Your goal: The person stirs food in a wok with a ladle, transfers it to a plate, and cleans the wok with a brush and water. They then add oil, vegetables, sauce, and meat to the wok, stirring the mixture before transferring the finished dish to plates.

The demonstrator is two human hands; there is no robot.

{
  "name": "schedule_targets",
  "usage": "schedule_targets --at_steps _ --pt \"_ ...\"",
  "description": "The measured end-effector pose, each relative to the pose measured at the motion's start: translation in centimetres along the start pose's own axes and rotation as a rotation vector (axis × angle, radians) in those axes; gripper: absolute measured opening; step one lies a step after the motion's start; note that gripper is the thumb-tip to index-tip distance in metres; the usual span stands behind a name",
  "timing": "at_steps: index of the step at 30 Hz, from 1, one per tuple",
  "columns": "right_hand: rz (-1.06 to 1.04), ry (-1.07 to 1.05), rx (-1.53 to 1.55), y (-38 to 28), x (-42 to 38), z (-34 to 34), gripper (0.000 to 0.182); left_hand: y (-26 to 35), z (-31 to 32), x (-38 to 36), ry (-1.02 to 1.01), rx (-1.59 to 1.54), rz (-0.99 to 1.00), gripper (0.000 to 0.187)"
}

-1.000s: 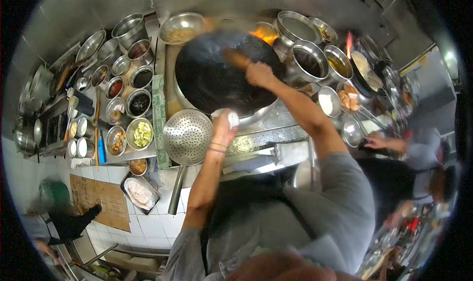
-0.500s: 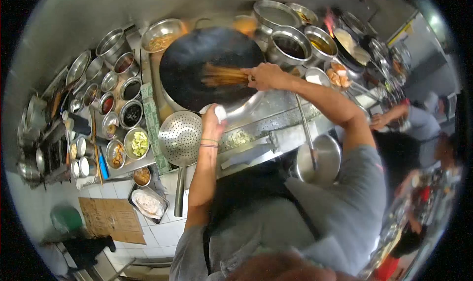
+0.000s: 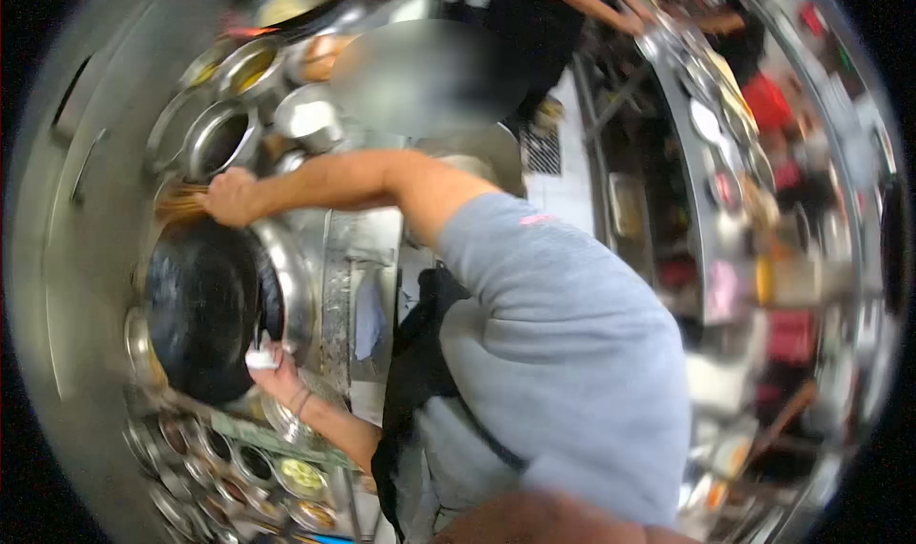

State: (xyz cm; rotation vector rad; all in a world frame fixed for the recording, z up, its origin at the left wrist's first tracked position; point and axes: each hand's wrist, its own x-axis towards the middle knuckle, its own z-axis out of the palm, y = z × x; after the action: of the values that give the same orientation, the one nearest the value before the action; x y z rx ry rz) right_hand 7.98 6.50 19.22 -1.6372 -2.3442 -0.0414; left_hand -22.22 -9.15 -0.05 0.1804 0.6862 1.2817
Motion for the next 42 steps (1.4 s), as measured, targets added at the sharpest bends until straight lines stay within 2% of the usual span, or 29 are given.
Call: schedule_targets --at_steps 1,3,4,6,7,10,11,13,15,16,18,19,20,21,22,23,24,25,26,27,28,29,31,32,34,36,37,41,42 --pt "0.172 0.287 0.064 0.9 -1.0 0.9 0.036 0.7 0.8 0.3 -0.025 -0.136 -0.131 0.049" --pt "0.260 0.276 0.280 3.4 -6.8 -1.4 0.036 1.0 4.3 -1.3 -0.033 -0.199 -0.288 0.047" --pt "0.257 0.030 0.437 4.8 -10.2 -2.7 0.038 0.3 7.5 -3.1 0.017 -0.243 -0.275 0.046" --pt "0.333 -0.180 0.476 5.8 -15.2 -0.5 0.041 0.5 10.0 -3.9 0.068 -0.239 -0.345 0.048" --pt "0.435 -0.149 0.545 5.6 -17.7 0.9 0.034 0.8 9.9 -3.8 0.098 -0.214 -0.360 0.046" --pt "0.525 -0.273 0.460 6.6 -19.6 5.9 0.038 -0.1 10.8 -3.2 0.319 -0.083 -0.080 0.048" --pt "0.555 -0.329 0.419 6.7 -19.4 7.6 0.038 0.4 9.3 -2.9 0.230 -0.107 -0.143 0.047" --pt "0.523 -0.142 0.432 6.4 -19.8 9.9 0.031 2.2 5.4 -1.7 0.051 -0.156 -0.261 0.046" --pt "0.501 -0.020 0.435 6.8 -20.0 10.2 0.026 1.4 7.3 -4.8 0.214 -0.040 -0.060 0.060" --pt "0.511 0.011 0.403 7.2 -20.3 9.8 0.024 2.8 3.6 -3.7 0.101 -0.129 -0.193 0.058" --pt "0.508 0.052 0.347 7.5 -22.1 8.4 0.022 2.0 3.4 -4.1 0.140 -0.069 -0.120 0.037" --pt "0.451 0.134 0.082 8.8 -22.7 10.1 0.017 1.4 3.1 -4.6 0.168 -0.046 -0.072 0.028" --pt "0.426 0.136 0.027 9.8 -23.6 9.3 0.016 0.0 4.0 -6.0 -0.118 0.618 0.118 0.029" --pt "0.426 0.202 0.063 11.1 -24.5 9.0 0.017 -1.4 4.9 -7.5 -0.260 1.204 0.479 0.029" --pt "0.605 0.309 0.071 10.6 -25.1 8.2 0.022 -1.7 5.4 -7.2 -0.243 1.431 0.702 0.027" --pt "0.577 0.232 -0.040 13.4 -25.1 12.3 0.016 -2.0 5.5 -6.1 -0.216 1.280 0.631 0.025" --pt "0.455 0.133 -0.179 16.4 -25.9 16.7 0.017 -1.5 5.0 -4.7 -0.178 0.802 0.401 0.023" --pt "0.573 -0.113 -0.031 14.2 -26.4 11.0 0.020 -1.1 4.8 -3.5 -0.098 0.236 0.162 0.022" --pt "0.448 -0.194 0.033 14.9 -26.7 9.9 0.039 -1.1 5.0 -3.2 -0.027 0.039 0.067 0.021" --pt "0.295 -0.038 -0.058 18.2 -27.8 15.2 0.045 -1.3 6.6 -3.4 0.169 -0.076 -0.057 0.023" --pt "0.399 -0.083 -0.015 17.2 -27.6 13.5 0.035 -1.0 6.9 -3.3 0.137 -0.134 -0.127 0.025" --pt "0.461 -0.157 0.077 17.0 -26.7 12.7 0.036 -0.8 6.2 -4.3 0.094 -0.184 -0.211 0.028" --pt "0.430 -0.263 0.190 16.4 -25.6 11.8 0.038 -0.9 5.1 -8.5 -0.007 0.055 -0.152 0.032" --pt "0.392 -0.228 0.262 15.6 -25.4 10.5 0.035 -2.5 5.5 -11.2 0.210 0.171 -0.014 0.029" --pt "0.376 -0.184 0.369 14.0 -26.1 6.8 0.029 -6.0 5.5 -15.4 0.357 0.657 0.234 0.037" --pt "0.393 -0.059 0.513 12.3 -27.7 5.4 0.024 -9.5 1.3 -17.8 0.561 1.346 0.349 0.048" --pt "0.370 0.010 0.531 11.2 -28.1 3.8 0.024 -10.5 1.2 -18.7 0.612 1.412 0.349 0.051" --pt "0.603 0.012 0.841 11.1 -24.5 -1.1 0.024 -13.0 3.4 -19.8 0.733 1.611 0.430 0.060" --pt "0.529 0.079 0.796 11.5 -22.1 -2.4 0.025 -13.0 4.2 -19.7 0.741 1.645 0.484 0.060"
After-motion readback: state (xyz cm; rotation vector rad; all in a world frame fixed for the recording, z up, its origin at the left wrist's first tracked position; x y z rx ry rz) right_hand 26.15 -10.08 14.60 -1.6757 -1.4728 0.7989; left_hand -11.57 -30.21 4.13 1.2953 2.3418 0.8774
